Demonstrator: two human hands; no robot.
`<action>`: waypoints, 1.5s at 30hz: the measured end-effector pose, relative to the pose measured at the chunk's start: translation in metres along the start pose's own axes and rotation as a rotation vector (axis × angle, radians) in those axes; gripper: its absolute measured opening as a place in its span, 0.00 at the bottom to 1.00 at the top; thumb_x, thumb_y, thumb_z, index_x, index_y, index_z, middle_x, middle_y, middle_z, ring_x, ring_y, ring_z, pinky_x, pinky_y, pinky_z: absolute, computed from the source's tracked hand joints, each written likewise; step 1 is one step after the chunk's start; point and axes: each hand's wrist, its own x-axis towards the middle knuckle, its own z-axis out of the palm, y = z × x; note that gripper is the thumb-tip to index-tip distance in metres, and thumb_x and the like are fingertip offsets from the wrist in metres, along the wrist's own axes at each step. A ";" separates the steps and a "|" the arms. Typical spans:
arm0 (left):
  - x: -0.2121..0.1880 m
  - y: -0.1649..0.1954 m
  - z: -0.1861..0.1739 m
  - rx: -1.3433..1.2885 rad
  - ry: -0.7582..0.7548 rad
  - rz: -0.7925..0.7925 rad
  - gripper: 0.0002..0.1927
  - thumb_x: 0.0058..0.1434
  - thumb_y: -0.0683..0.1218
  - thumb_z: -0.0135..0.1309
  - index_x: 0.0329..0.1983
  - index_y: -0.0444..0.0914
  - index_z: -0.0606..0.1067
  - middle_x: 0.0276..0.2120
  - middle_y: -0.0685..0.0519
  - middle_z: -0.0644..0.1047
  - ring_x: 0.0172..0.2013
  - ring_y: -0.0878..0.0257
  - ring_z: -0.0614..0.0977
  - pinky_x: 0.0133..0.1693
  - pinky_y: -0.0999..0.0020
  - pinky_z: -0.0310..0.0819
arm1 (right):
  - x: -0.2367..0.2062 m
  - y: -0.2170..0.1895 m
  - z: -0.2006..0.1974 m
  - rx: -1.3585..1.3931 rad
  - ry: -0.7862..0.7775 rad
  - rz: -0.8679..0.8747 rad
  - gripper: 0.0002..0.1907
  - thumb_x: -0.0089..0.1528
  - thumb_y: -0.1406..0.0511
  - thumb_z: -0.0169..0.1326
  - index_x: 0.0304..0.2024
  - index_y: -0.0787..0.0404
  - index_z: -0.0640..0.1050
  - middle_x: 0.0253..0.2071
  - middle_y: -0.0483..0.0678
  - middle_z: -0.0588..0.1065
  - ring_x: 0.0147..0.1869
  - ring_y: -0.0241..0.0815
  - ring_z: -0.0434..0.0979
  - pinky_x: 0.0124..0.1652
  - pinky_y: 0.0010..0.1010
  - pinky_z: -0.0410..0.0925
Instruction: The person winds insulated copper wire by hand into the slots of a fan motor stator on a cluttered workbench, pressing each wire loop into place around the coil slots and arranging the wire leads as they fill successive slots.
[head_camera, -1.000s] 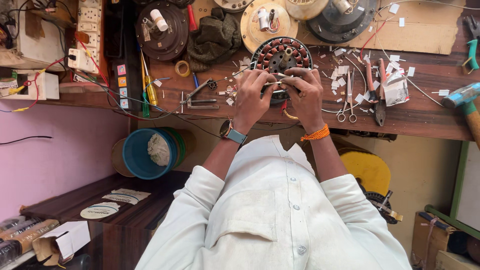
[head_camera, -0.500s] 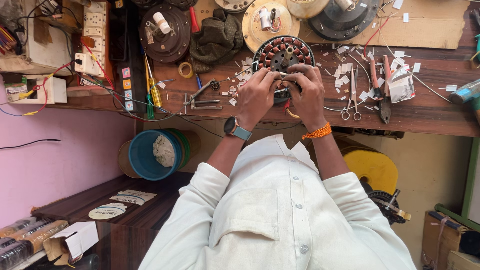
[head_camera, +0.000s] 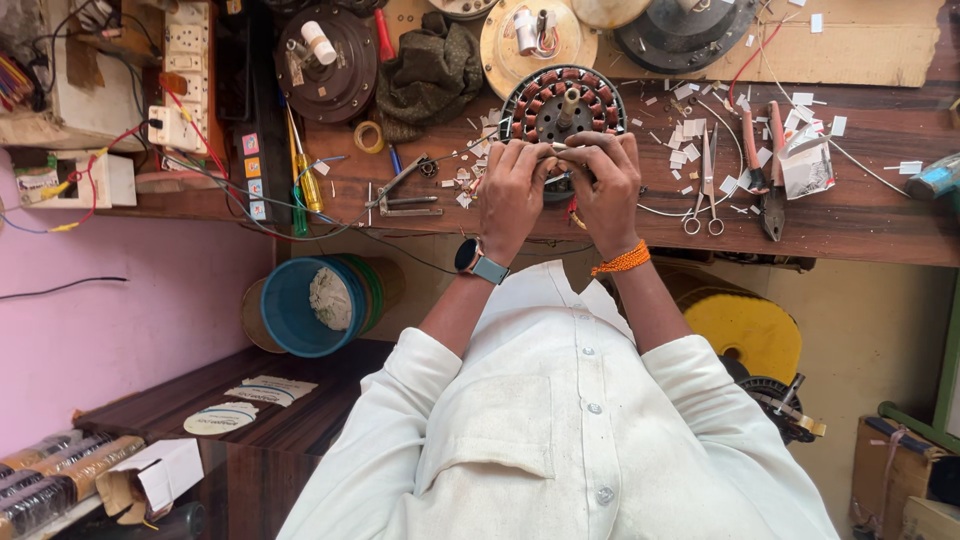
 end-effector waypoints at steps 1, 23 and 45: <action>0.000 0.000 -0.002 -0.019 0.002 -0.012 0.08 0.66 0.47 0.59 0.47 0.41 0.78 0.40 0.53 0.78 0.44 0.53 0.77 0.44 0.59 0.74 | 0.000 0.000 0.001 -0.001 0.006 -0.002 0.08 0.60 0.73 0.66 0.40 0.60 0.82 0.46 0.43 0.79 0.49 0.46 0.71 0.49 0.35 0.69; 0.019 -0.021 -0.033 -0.121 -0.249 0.036 0.10 0.64 0.53 0.62 0.44 0.45 0.82 0.33 0.51 0.84 0.30 0.55 0.85 0.33 0.62 0.77 | 0.016 0.013 -0.015 0.058 -0.165 -0.062 0.09 0.58 0.72 0.66 0.40 0.62 0.82 0.46 0.47 0.79 0.50 0.47 0.76 0.50 0.37 0.71; 0.010 -0.001 -0.033 0.020 -0.156 0.098 0.03 0.63 0.45 0.60 0.39 0.44 0.80 0.32 0.55 0.79 0.35 0.54 0.82 0.35 0.58 0.75 | 0.017 0.006 -0.020 0.012 -0.247 -0.097 0.08 0.58 0.70 0.66 0.38 0.61 0.81 0.50 0.44 0.80 0.51 0.47 0.76 0.50 0.37 0.72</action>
